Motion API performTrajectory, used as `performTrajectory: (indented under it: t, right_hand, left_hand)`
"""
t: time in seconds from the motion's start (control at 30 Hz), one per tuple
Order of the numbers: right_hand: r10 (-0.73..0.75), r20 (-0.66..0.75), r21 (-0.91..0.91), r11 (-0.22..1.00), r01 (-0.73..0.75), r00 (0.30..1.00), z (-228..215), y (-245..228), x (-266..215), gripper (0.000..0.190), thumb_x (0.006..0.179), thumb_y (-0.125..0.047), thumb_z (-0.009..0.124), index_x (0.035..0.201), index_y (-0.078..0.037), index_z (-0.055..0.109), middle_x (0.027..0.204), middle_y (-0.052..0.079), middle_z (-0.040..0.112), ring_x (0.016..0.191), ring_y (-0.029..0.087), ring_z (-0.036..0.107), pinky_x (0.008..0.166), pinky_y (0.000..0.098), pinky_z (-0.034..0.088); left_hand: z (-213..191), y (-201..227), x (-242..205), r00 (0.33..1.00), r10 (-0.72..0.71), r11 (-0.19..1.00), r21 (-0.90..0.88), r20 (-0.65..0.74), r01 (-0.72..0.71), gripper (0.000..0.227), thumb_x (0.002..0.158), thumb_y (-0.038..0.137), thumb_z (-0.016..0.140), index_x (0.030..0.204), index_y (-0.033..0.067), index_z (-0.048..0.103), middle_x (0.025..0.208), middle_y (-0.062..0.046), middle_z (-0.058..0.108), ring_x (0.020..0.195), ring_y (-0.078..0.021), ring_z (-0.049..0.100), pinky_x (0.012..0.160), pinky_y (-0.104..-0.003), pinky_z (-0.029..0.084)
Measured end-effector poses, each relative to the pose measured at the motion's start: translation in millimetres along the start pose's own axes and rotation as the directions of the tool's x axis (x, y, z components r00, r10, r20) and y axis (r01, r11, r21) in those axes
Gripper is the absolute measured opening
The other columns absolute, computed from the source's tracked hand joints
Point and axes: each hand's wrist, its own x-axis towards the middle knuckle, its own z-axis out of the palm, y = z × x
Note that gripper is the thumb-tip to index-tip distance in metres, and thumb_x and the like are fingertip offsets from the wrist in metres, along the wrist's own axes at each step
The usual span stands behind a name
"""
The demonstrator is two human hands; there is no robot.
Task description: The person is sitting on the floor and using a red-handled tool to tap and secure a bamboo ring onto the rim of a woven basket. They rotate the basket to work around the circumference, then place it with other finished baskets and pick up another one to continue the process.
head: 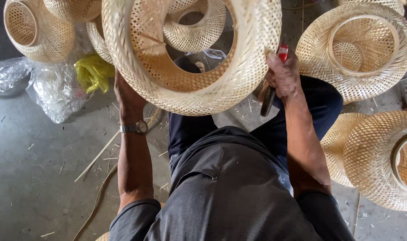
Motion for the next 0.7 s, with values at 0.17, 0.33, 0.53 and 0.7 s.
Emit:
performTrajectory:
  t: [0.17, 0.33, 0.53, 0.7]
  right_hand:
    - [-0.059, 0.052, 0.012, 0.998, 0.059, 0.997, 7, -3, -2, 0.057, 0.09, -0.031, 0.086, 0.132, 0.0, 0.064, 0.088, -0.002, 0.064, 0.054, 0.003, 0.044, 0.045, 0.0198, 0.032]
    - [-0.22, 0.153, 0.11, 0.973, 0.204, 0.964, 16, -3, 1, 0.074, 0.088, -0.023, 0.089, 0.148, 0.001, 0.053, 0.133, 0.005, 0.069, 0.118, 0.014, 0.068, 0.107, 0.0308, 0.056]
    - [-0.215, 0.184, 0.138, 0.972, 0.192, 0.959, 8, 1, 0, 0.078, 0.086, -0.02, 0.089, 0.15, 0.002, 0.052, 0.135, 0.005, 0.069, 0.122, 0.016, 0.066, 0.11, 0.0331, 0.053]
    - [-0.199, 0.171, 0.182, 0.969, 0.168, 0.965, 3, 6, -3, 0.079, 0.085, -0.021, 0.092, 0.149, 0.001, 0.052, 0.136, 0.005, 0.068, 0.123, 0.016, 0.066, 0.109, 0.032, 0.054]
  left_hand:
    - [-1, 1, -6, 1.0, 0.02, 1.0, -0.002, -0.024, -0.02, 0.074, 0.107, 0.054, 0.044, 0.159, 0.0018, 0.034, 0.156, -0.018, 0.05, 0.141, -0.0304, 0.053, 0.118, -0.047, 0.047]
    - [4, 4, -2, 0.996, 0.073, 0.997, -0.009, -0.06, -0.074, 0.075, 0.107, 0.055, 0.043, 0.159, 0.0022, 0.033, 0.157, -0.018, 0.048, 0.142, -0.0304, 0.051, 0.119, -0.047, 0.046]
    - [10, 2, 1, 0.988, 0.119, 0.993, -0.014, -0.099, -0.121, 0.076, 0.106, 0.057, 0.041, 0.16, 0.0027, 0.031, 0.158, -0.018, 0.046, 0.143, -0.0305, 0.05, 0.12, -0.047, 0.044]
    - [15, 3, 3, 0.986, 0.136, 0.99, -0.026, -0.097, -0.139, 0.077, 0.106, 0.058, 0.04, 0.16, 0.0031, 0.03, 0.159, -0.018, 0.045, 0.144, -0.0306, 0.048, 0.12, -0.047, 0.043]
